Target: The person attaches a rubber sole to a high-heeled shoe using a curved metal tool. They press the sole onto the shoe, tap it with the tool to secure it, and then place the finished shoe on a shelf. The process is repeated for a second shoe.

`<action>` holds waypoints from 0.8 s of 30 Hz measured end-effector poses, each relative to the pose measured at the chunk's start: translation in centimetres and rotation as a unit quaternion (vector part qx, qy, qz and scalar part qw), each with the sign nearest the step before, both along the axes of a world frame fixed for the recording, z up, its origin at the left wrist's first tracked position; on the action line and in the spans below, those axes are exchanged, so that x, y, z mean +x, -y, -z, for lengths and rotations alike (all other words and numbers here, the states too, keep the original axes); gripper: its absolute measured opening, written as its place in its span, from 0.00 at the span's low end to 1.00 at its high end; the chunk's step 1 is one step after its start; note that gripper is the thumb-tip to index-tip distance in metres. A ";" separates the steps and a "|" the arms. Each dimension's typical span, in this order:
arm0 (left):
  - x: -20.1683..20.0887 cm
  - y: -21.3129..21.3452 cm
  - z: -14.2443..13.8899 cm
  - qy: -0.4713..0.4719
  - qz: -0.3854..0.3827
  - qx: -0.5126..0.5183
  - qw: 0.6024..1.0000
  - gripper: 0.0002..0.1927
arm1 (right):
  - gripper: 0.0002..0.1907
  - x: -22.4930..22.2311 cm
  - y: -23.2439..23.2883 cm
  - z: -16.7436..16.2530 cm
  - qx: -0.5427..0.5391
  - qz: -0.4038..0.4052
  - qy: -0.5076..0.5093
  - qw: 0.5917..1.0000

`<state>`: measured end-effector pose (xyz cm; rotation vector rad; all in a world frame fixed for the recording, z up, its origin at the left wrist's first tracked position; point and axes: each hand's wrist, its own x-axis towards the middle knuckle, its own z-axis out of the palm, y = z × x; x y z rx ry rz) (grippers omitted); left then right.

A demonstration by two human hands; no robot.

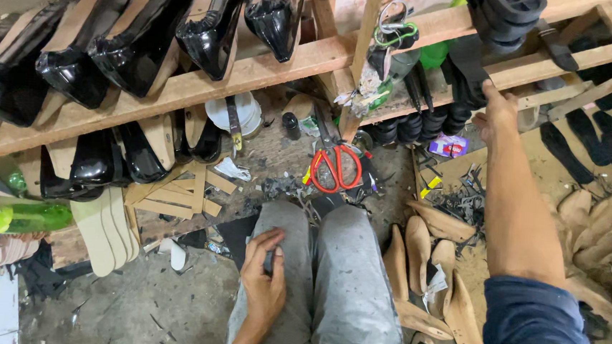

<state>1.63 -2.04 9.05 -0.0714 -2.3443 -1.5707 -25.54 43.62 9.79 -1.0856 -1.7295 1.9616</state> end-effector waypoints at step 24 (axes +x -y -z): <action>0.8 -5.7 -3.5 0.132 0.288 0.622 0.716 0.31 | 0.31 37.5 26.2 -8.6 -0.013 -0.289 -0.145 0.946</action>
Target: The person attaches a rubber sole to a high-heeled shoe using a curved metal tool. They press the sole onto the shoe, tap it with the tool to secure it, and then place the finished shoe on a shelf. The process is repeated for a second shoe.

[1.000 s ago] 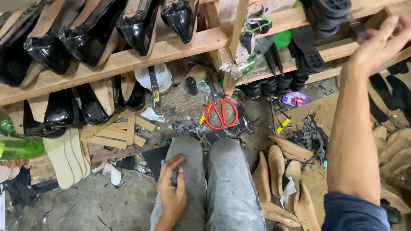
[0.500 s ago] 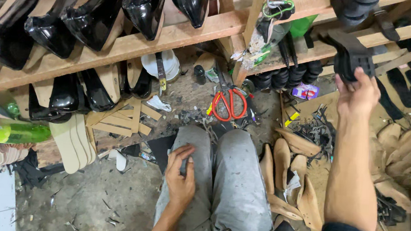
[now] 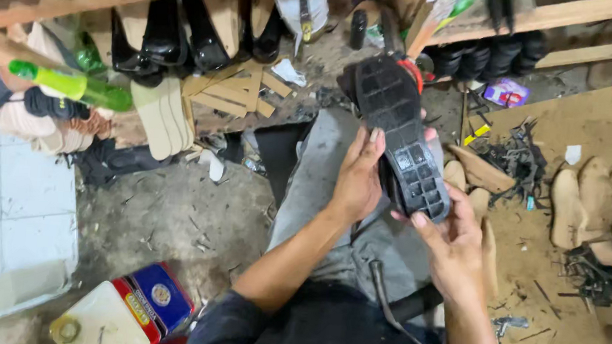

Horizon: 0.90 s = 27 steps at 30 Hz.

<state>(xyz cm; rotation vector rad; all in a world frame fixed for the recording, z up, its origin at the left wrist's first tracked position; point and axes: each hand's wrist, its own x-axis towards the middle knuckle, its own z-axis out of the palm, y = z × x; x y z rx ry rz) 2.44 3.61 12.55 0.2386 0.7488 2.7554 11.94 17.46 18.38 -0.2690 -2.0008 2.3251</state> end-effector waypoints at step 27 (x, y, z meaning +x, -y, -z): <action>3.5 5.7 1.3 -0.022 -0.065 -0.076 0.995 0.17 | 0.33 -1.5 3.0 -0.6 0.033 -0.044 -0.091 0.994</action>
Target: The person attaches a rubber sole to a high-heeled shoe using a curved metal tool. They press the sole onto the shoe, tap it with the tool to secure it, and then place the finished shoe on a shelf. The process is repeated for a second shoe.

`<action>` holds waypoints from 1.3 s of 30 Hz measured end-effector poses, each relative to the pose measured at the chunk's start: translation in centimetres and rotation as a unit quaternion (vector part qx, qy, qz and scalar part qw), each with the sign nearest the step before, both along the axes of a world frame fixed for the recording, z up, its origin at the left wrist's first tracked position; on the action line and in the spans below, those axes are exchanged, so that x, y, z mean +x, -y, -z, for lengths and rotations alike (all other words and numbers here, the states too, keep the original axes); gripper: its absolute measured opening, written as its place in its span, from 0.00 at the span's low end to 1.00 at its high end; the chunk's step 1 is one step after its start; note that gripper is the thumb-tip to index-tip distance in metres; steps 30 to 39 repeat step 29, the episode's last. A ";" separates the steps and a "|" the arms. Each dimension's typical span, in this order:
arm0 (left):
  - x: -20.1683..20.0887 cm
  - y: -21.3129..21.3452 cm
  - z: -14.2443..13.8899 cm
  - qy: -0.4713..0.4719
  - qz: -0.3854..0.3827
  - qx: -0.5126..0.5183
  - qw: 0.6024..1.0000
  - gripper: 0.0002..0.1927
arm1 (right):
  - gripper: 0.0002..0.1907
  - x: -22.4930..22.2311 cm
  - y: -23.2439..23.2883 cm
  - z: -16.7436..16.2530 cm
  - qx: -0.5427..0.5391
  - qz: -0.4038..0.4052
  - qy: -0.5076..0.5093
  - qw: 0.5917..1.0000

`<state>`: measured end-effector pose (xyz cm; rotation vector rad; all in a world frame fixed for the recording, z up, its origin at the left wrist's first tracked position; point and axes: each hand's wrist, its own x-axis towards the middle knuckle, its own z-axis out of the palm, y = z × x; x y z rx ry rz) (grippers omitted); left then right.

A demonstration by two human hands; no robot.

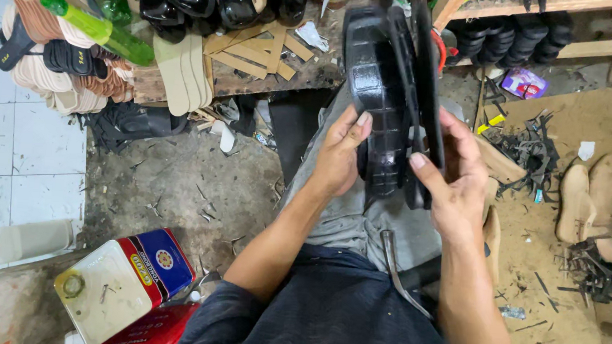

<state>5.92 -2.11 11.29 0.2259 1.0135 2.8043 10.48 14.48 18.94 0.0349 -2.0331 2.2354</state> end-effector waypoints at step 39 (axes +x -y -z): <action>-19.3 17.6 0.9 -0.130 0.187 -0.583 0.780 0.28 | 0.27 -0.1 -4.0 5.9 -0.172 0.020 0.035 0.984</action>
